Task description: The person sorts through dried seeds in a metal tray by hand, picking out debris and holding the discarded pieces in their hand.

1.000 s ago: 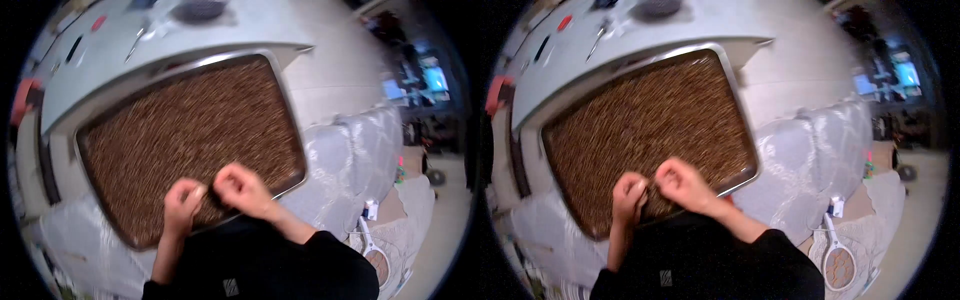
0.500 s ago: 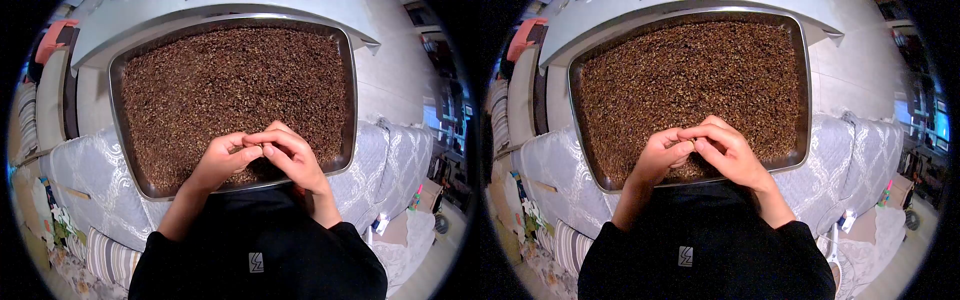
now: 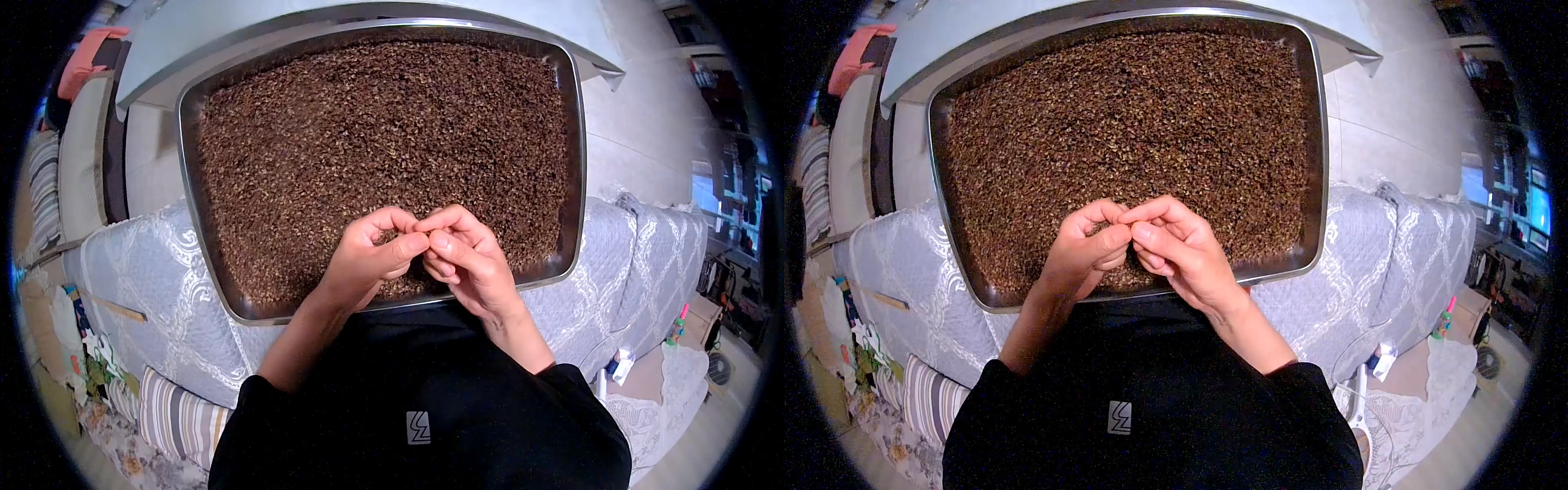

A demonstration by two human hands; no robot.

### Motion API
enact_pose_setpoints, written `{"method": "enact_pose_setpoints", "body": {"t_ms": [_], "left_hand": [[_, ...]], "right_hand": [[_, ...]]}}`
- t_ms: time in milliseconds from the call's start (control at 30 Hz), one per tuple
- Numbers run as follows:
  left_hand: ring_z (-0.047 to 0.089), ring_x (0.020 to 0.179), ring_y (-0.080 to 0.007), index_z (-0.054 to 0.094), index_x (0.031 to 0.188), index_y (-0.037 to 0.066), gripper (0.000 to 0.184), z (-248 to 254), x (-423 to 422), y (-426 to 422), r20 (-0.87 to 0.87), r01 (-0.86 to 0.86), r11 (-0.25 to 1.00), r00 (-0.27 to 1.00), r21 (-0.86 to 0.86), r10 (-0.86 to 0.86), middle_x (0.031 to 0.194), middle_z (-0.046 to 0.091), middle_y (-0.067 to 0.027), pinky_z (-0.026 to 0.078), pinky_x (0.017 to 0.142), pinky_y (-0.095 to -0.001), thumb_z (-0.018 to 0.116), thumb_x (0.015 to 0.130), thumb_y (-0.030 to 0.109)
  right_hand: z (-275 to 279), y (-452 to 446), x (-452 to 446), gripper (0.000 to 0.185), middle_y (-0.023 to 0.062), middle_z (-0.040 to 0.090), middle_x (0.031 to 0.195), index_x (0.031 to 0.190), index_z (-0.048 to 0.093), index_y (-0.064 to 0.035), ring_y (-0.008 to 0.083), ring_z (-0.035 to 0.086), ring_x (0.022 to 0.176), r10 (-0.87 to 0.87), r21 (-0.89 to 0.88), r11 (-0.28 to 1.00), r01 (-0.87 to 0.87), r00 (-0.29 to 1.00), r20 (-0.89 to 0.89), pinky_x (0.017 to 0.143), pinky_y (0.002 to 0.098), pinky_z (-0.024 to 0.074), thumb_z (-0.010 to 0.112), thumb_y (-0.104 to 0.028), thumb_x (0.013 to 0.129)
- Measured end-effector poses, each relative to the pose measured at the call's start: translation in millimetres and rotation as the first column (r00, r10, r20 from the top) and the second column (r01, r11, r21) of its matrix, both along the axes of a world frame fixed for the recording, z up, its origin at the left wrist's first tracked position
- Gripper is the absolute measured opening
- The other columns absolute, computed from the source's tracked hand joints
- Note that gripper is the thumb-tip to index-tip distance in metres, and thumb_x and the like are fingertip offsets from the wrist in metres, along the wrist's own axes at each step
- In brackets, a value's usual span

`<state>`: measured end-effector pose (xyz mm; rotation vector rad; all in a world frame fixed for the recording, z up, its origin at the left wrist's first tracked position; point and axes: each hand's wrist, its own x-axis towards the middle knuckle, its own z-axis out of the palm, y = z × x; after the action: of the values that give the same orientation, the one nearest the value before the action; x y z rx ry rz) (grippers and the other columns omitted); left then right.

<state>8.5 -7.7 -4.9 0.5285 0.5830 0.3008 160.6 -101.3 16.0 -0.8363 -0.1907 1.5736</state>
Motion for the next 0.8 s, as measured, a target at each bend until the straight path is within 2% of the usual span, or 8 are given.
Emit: {"method": "enact_pose_setpoints", "body": {"t_ms": [67, 233, 333, 400, 533, 600, 700, 800], "left_hand": [[0.037, 0.054, -0.0011, 0.06, 0.103, 0.002, 0.014, 1.5, -1.8, 0.4, -0.003, 0.029, 1.0, 1.0, -0.002, -0.029, 0.071, 0.051, 0.0041, 0.026, 0.047, -0.0196, 0.068, 0.093, 0.009], [0.041, 0.057, -0.0002, 0.06, 0.1, 0.003, 0.015, -0.5, -9.0, 3.7, -0.009, 0.153, 0.986, 0.988, 0.069, -0.153, 0.075, 0.054, 0.0051, 0.028, 0.048, -0.018, 0.068, 0.092, 0.012], [0.036, 0.053, -0.0019, 0.057, 0.101, 0.001, 0.015, 10.3, -8.4, 5.1, -0.042, 0.184, 0.979, 0.983, 0.083, -0.181, 0.07, 0.048, 0.0045, 0.024, 0.046, -0.0202, 0.066, 0.092, 0.009], [0.037, 0.054, -0.0008, 0.058, 0.1, 0.002, 0.017, 10.9, -10.5, 7.9, 0.013, 0.2, 0.979, 0.98, 0.025, -0.2, 0.071, 0.049, 0.006, 0.025, 0.047, -0.0192, 0.067, 0.094, 0.015], [0.035, 0.053, -0.0001, 0.057, 0.098, 0.003, 0.019, 4.3, -10.0, 9.3, 0.071, 0.226, 0.97, 0.973, -0.088, -0.22, 0.069, 0.044, 0.0079, 0.024, 0.047, -0.0194, 0.066, 0.097, 0.019], [0.033, 0.053, 0.0, 0.056, 0.097, 0.003, 0.019, -1.8, -11.5, 8.5, 0.118, 0.231, 0.967, 0.969, -0.105, -0.219, 0.068, 0.043, 0.0085, 0.023, 0.047, -0.0193, 0.064, 0.098, 0.019], [0.032, 0.052, 0.0001, 0.055, 0.095, 0.003, 0.018, -0.6, -13.3, 7.4, 0.16, 0.244, 0.958, 0.962, -0.15, -0.22, 0.067, 0.042, 0.0087, 0.022, 0.047, -0.019, 0.063, 0.099, 0.019], [0.033, 0.053, -0.0002, 0.055, 0.093, 0.003, 0.017, -1.8, -17.7, 7.8, 0.122, 0.25, 0.954, 0.965, -0.164, -0.232, 0.067, 0.043, 0.0086, 0.022, 0.048, -0.019, 0.064, 0.098, 0.018]], "right_hand": [[-2.5, -2.0, 0.2, 0.014, -0.001, 0.055, 0.078, 0.11, 0.06, -0.0018, 0.0045, 0.044, 0.061, 0.0, -0.007, 1.0, 0.0, 1.0, 0.003, 0.052, 0.0186, 0.0331, 0.06, -0.012, 0.1], [-3.4, -4.0, -1.9, 0.012, -0.0004, 0.057, 0.077, 0.105, 0.058, -0.0044, 0.0041, 0.045, 0.057, -0.02, -0.043, 0.999, 0.031, 0.973, 0.232, 0.048, 0.0184, 0.0324, 0.056, -0.016, 0.103], [-2.5, -2.1, 5.5, 0.014, 0.001, 0.059, 0.079, 0.106, 0.056, -0.0048, 0.0047, 0.046, 0.055, -0.048, -0.074, 0.994, 0.076, 0.945, 0.323, 0.046, 0.0183, 0.0322, 0.054, -0.018, 0.104], [5.8, -2.2, 11.8, 0.013, 0.0016, 0.06, 0.086, 0.11, 0.058, -0.0038, 0.0043, 0.049, 0.064, -0.047, -0.032, 0.998, 0.059, 0.949, 0.311, 0.053, 0.0176, 0.0361, 0.058, -0.014, 0.101], [8.3, -2.7, 10.2, 0.012, -0.0001, 0.057, 0.095, 0.104, 0.064, -0.0024, 0.0044, 0.048, 0.082, 0.083, 0.076, 0.981, -0.176, 0.747, 0.659, 0.069, 0.0199, 0.0391, 0.068, -0.006, 0.094], [3.0, -3.7, 7.4, 0.01, -0.0012, 0.056, 0.092, 0.1, 0.064, -0.0026, 0.004, 0.048, 0.081, 0.051, 0.102, 0.982, -0.16, 0.742, 0.669, 0.068, 0.0201, 0.0391, 0.069, -0.009, 0.094], [1.3, -5.4, 7.3, 0.01, -0.0021, 0.057, 0.089, 0.098, 0.063, -0.0036, 0.0031, 0.047, 0.076, 0.092, 0.062, 0.988, -0.143, 0.856, 0.509, 0.065, 0.0195, 0.0385, 0.07, -0.01, 0.093], [3.7, -9.1, 4.7, 0.009, -0.0035, 0.057, 0.084, 0.096, 0.063, -0.0046, 0.0027, 0.046, 0.069, 0.142, -0.022, 0.986, -0.167, 0.75, 0.646, 0.06, 0.0196, 0.0382, 0.07, -0.009, 0.092]]}}
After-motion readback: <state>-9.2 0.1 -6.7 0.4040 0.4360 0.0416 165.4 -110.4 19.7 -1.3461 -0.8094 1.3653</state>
